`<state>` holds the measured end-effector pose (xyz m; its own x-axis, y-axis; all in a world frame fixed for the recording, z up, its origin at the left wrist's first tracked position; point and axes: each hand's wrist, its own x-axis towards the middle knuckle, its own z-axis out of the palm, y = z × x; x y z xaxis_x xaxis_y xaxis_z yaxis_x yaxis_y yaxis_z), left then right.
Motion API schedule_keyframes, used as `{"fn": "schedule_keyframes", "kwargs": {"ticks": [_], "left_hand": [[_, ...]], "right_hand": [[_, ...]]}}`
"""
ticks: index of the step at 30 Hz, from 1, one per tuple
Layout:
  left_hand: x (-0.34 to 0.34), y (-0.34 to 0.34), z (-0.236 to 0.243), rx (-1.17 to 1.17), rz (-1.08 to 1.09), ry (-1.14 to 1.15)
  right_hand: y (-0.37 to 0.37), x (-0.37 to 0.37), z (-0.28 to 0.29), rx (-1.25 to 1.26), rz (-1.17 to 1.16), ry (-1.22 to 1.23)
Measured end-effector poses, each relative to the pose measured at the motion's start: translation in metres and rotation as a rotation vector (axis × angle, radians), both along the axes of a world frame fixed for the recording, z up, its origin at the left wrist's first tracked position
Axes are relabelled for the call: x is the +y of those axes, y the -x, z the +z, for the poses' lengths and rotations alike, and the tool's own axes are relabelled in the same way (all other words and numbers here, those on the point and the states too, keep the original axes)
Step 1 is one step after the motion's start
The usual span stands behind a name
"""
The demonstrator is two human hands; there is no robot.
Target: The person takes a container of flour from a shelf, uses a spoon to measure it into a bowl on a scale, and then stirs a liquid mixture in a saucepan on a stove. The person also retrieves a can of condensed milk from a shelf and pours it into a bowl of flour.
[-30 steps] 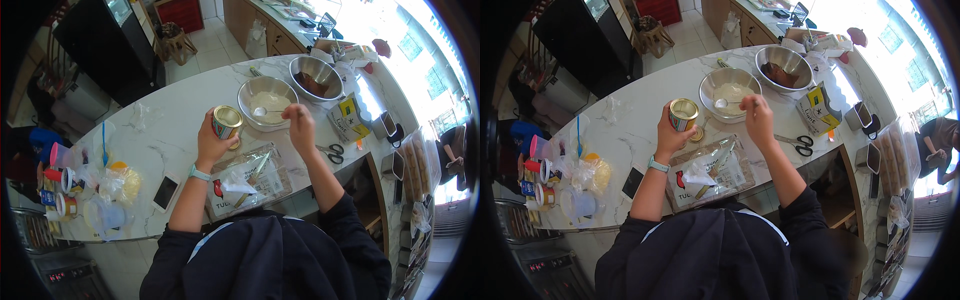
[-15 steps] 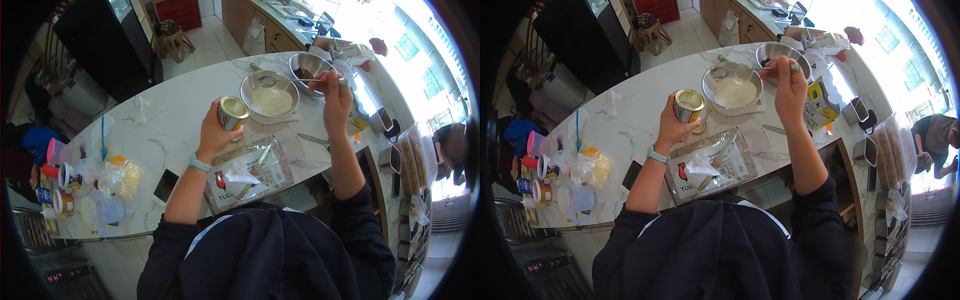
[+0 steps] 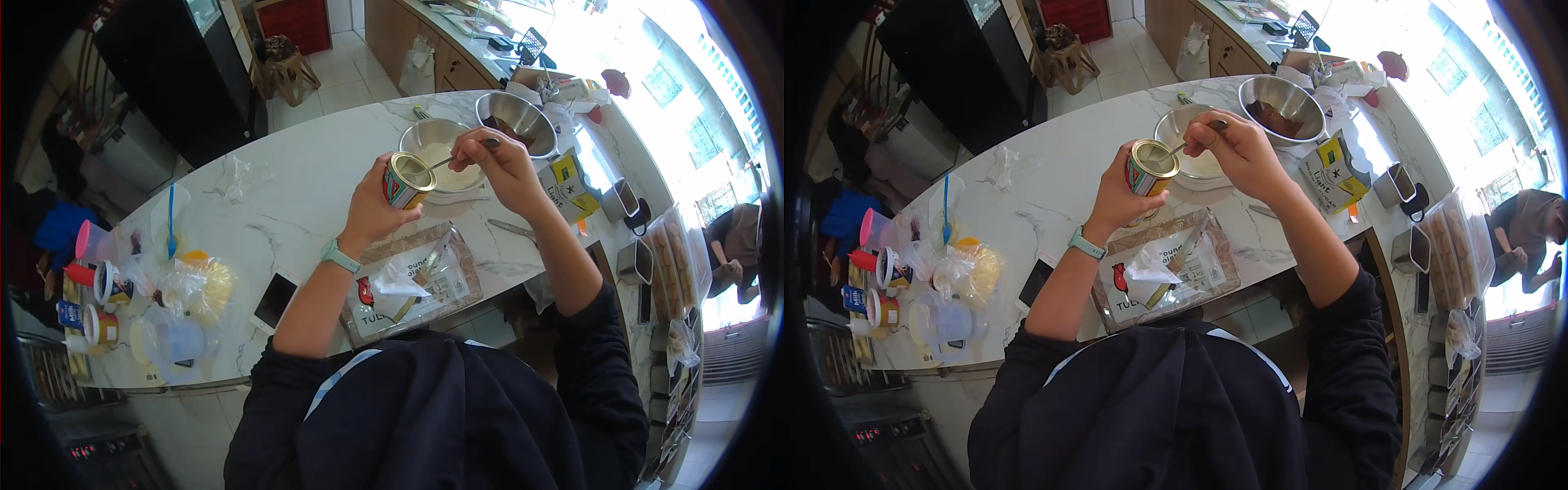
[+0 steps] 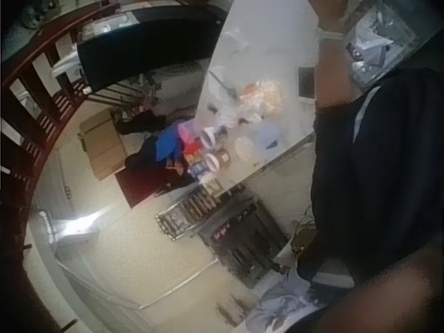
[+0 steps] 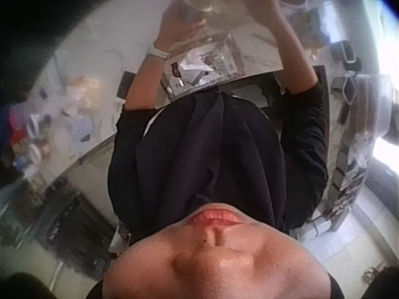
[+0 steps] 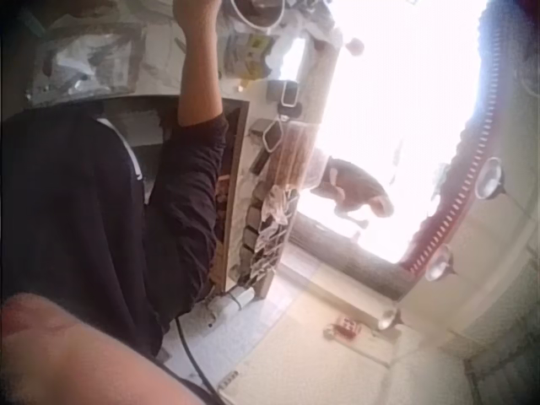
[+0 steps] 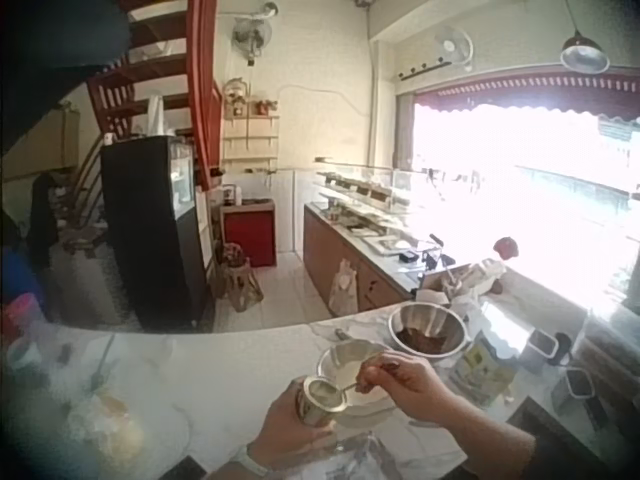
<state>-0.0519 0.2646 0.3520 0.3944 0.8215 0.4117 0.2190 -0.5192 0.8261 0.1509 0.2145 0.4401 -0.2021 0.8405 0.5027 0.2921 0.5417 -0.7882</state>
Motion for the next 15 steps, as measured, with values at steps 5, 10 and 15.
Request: {"fn": "schedule_keyframes", "kwargs": {"ticks": [5,10,15], "left_hand": [[0.001,-0.005,0.002,0.016,-0.022,-0.010],[0.002,-0.009,0.002,0.043,-0.013,-0.036],[0.003,-0.012,0.001,0.112,0.011,-0.109]], "right_hand": [[-0.007,0.003,0.001,-0.088,0.019,0.060],[-0.007,0.006,-0.005,-0.049,0.008,0.028],[-0.010,0.012,-0.026,0.202,-0.133,0.307]]}}
